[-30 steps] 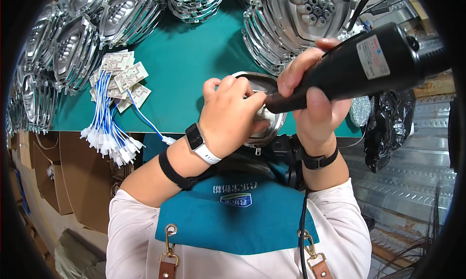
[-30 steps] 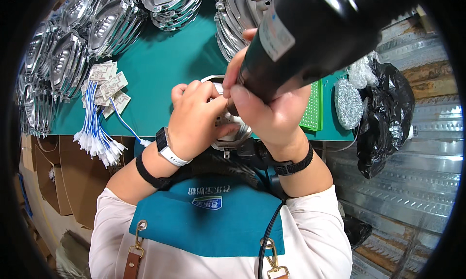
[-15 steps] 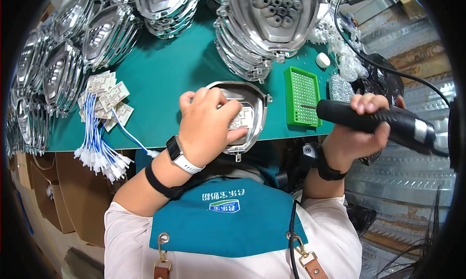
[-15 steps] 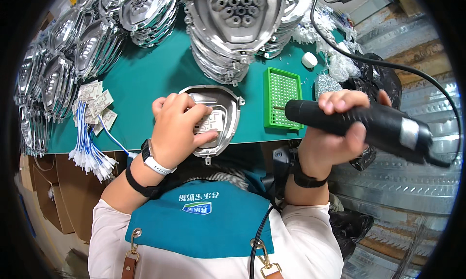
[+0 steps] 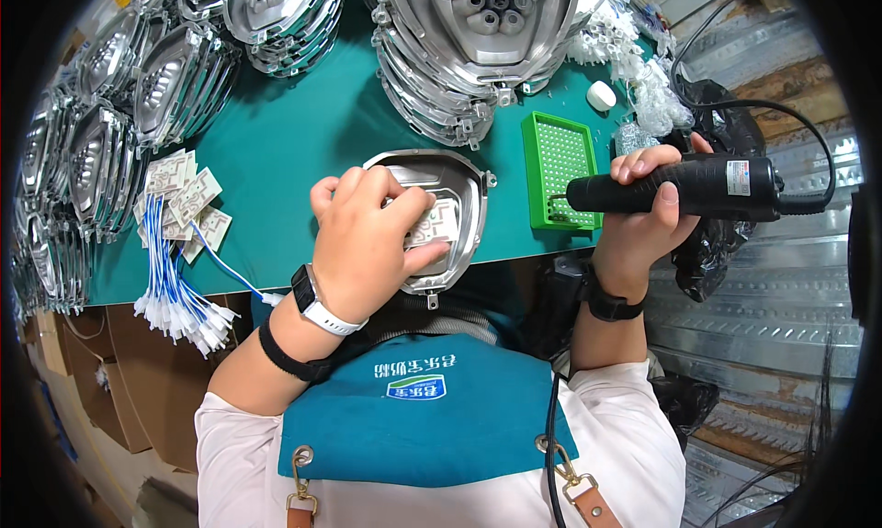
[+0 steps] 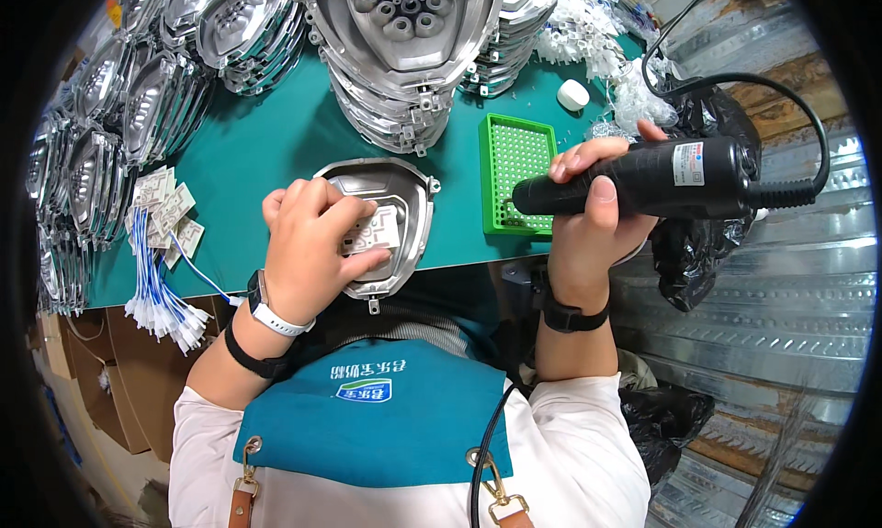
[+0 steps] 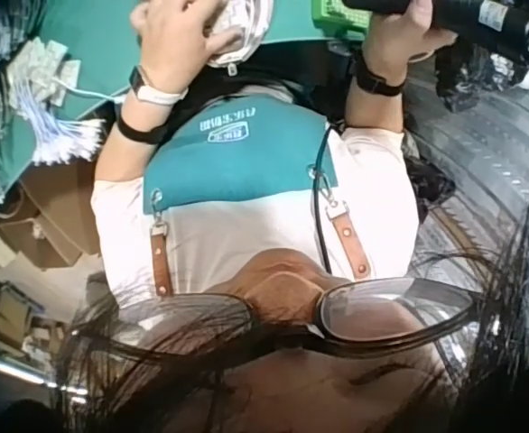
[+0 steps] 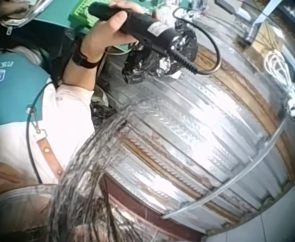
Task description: Assembling electronic modules into metal housings and securing them with screws using an electric screwdriver.
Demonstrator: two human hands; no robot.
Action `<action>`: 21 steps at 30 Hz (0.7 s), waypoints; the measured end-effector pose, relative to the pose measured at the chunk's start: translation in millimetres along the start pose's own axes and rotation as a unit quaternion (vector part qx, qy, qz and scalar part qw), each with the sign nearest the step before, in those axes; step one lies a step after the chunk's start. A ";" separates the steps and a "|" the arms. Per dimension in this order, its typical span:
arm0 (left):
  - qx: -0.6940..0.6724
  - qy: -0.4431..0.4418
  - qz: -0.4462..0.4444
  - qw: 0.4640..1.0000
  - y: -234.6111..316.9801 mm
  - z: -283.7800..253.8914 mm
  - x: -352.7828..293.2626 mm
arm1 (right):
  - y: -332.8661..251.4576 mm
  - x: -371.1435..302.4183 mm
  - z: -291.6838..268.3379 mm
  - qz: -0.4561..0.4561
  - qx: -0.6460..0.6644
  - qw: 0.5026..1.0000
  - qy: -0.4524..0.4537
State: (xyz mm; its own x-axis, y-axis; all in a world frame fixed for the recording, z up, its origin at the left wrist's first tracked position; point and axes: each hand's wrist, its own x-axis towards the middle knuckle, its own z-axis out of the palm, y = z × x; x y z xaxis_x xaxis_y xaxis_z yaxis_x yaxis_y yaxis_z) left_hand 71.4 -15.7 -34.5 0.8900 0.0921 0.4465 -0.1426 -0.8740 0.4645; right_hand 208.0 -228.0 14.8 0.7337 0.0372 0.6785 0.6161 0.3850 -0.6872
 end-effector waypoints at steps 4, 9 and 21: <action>0.006 -0.011 -0.004 1.000 -0.3 0.5 -0.8 | 3.7 8.4 -2.5 0.023 0.060 0.989 -0.130; 0.006 -0.017 -0.008 1.000 -0.4 1.0 -0.5 | 6.5 14.2 -1.6 0.049 0.060 0.981 -0.176; 0.003 -0.022 -0.009 1.000 -0.4 0.1 1.1 | 9.0 19.7 -1.2 0.050 0.075 0.970 -0.227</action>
State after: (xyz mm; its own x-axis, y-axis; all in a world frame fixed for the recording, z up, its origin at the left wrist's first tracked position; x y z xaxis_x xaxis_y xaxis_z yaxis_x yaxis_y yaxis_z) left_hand 72.5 -15.3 -34.3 0.9110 0.0865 0.4032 -0.1235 -0.8757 0.4668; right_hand 228.4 -225.0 21.7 0.5653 0.4706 0.6774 0.4744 0.4863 -0.7338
